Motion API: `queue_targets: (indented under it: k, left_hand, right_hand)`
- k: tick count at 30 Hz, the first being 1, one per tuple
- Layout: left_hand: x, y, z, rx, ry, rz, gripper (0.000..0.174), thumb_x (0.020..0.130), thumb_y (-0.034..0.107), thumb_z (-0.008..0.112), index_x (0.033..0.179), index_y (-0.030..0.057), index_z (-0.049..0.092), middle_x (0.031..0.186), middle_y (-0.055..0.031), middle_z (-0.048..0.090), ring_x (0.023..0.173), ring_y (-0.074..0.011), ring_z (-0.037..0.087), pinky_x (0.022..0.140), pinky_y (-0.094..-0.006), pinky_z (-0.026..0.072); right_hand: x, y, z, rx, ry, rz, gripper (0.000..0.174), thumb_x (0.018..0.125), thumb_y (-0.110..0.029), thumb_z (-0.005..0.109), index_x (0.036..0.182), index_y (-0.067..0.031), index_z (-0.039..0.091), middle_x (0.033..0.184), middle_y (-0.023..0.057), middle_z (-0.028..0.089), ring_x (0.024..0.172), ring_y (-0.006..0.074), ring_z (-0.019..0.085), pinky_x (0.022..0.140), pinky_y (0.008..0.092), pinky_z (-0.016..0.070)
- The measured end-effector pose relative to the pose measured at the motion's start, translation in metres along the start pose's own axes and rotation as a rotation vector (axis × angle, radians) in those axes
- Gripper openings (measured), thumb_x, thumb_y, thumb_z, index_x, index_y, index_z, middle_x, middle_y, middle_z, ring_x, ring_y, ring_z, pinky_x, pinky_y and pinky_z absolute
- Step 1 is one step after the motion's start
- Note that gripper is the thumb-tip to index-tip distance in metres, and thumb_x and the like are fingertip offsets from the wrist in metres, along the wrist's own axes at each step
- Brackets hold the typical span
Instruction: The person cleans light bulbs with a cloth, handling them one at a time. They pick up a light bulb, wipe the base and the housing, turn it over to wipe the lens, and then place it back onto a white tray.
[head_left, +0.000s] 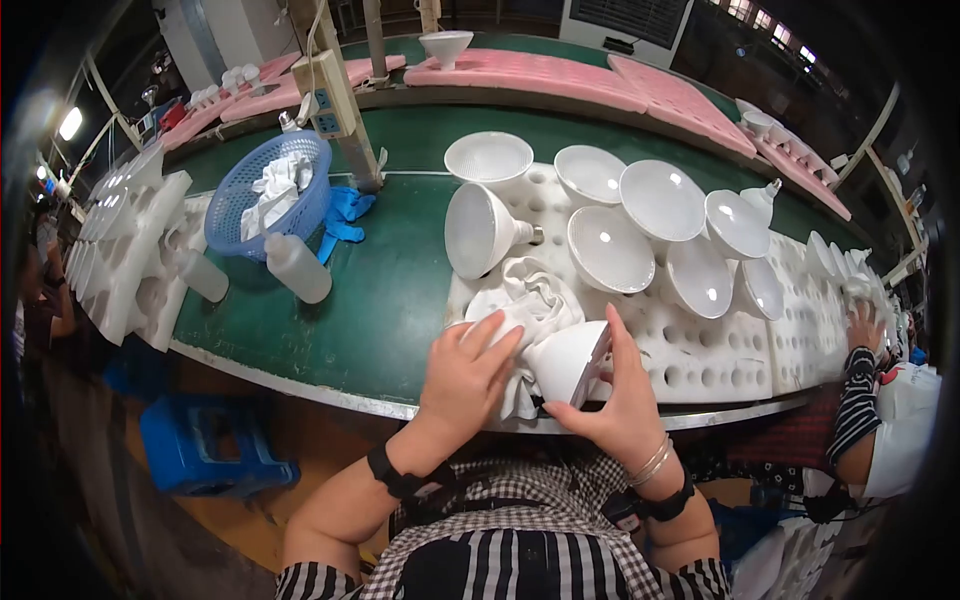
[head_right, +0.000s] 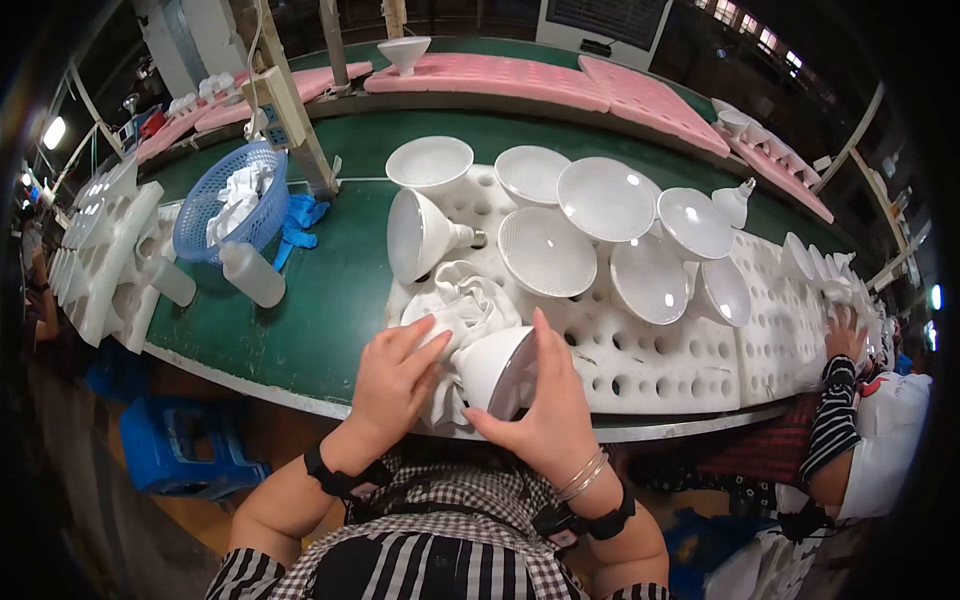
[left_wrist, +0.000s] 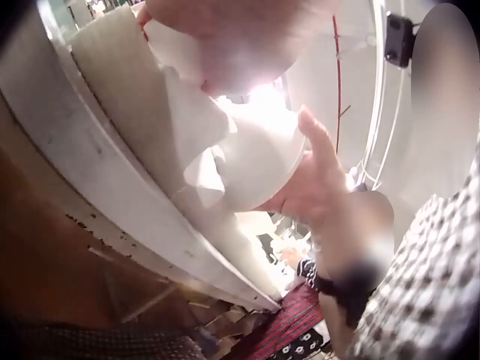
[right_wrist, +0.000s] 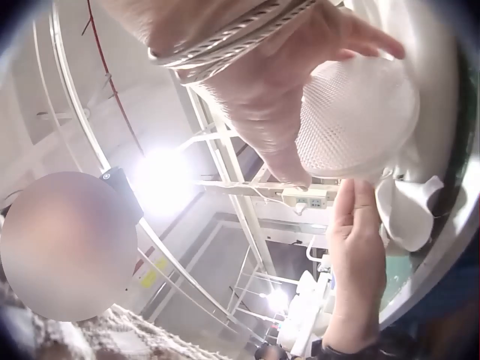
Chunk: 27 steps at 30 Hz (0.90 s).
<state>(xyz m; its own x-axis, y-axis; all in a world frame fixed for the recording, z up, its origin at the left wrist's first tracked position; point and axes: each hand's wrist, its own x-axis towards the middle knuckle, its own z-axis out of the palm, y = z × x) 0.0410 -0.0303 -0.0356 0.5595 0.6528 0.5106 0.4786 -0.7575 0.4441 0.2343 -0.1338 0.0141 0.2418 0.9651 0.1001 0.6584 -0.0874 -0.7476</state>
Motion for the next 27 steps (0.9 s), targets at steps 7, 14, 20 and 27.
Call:
queue_targets:
  k: [7, 14, 20, 27]
  left_hand:
    - [-0.001, 0.035, -0.012, -0.03, -0.028, 0.105, 0.046, 0.081, 0.014, 0.068, 0.126, 0.0145, 0.064, 0.131, -0.01, 0.06, 0.113, -0.0346, 0.053, 0.093, -0.0458, 0.0432]
    - [-0.007, -0.027, -0.011, -0.067, 0.022, -0.044, 0.036, 0.092, 0.016, 0.06, 0.127, 0.0097, 0.063, 0.131, -0.0113, 0.06, 0.115, -0.0349, 0.053, 0.098, -0.0453, 0.0421]
    - [0.017, -0.074, -0.055, 0.266, 0.29, -0.141, 0.035, 0.087, 0.013, 0.067, 0.121, 0.0058, 0.066, 0.136, -0.0162, 0.056, 0.122, -0.0363, 0.05, 0.103, -0.0461, 0.039]
    - [0.022, -0.022, -0.025, 0.066, -0.099, 0.04, 0.075, 0.078, 0.043, 0.075, 0.14, 0.0071, 0.05, 0.143, -0.0268, 0.044, 0.131, -0.0421, 0.043, 0.108, -0.048, 0.0355]
  right_hand:
    - [-0.022, 0.006, 0.017, -0.045, 0.113, -0.182, 0.122, 0.058, -0.038, 0.09, 0.151, 0.0001, 0.021, 0.143, 0.0269, 0.035, 0.127, 0.0417, 0.043, 0.107, 0.0472, 0.038]
    - [-0.031, 0.014, 0.018, -0.116, 0.2, -0.227, 0.121, 0.057, -0.034, 0.09, 0.152, -0.0036, 0.022, 0.144, 0.0247, 0.035, 0.128, 0.039, 0.045, 0.104, 0.0472, 0.042]
    - [-0.043, 0.029, -0.007, 1.299, 0.078, 0.191, 0.099, 0.076, -0.036, 0.077, 0.153, -0.0068, 0.022, 0.139, 0.016, 0.046, 0.128, 0.0299, 0.05, 0.106, 0.0443, 0.0441]
    - [-0.041, 0.026, -0.006, 1.484, -0.044, 0.322, 0.082, 0.083, -0.058, 0.063, 0.144, -0.0104, 0.037, 0.14, 0.0198, 0.046, 0.122, 0.0425, 0.054, 0.091, 0.0704, 0.0487]
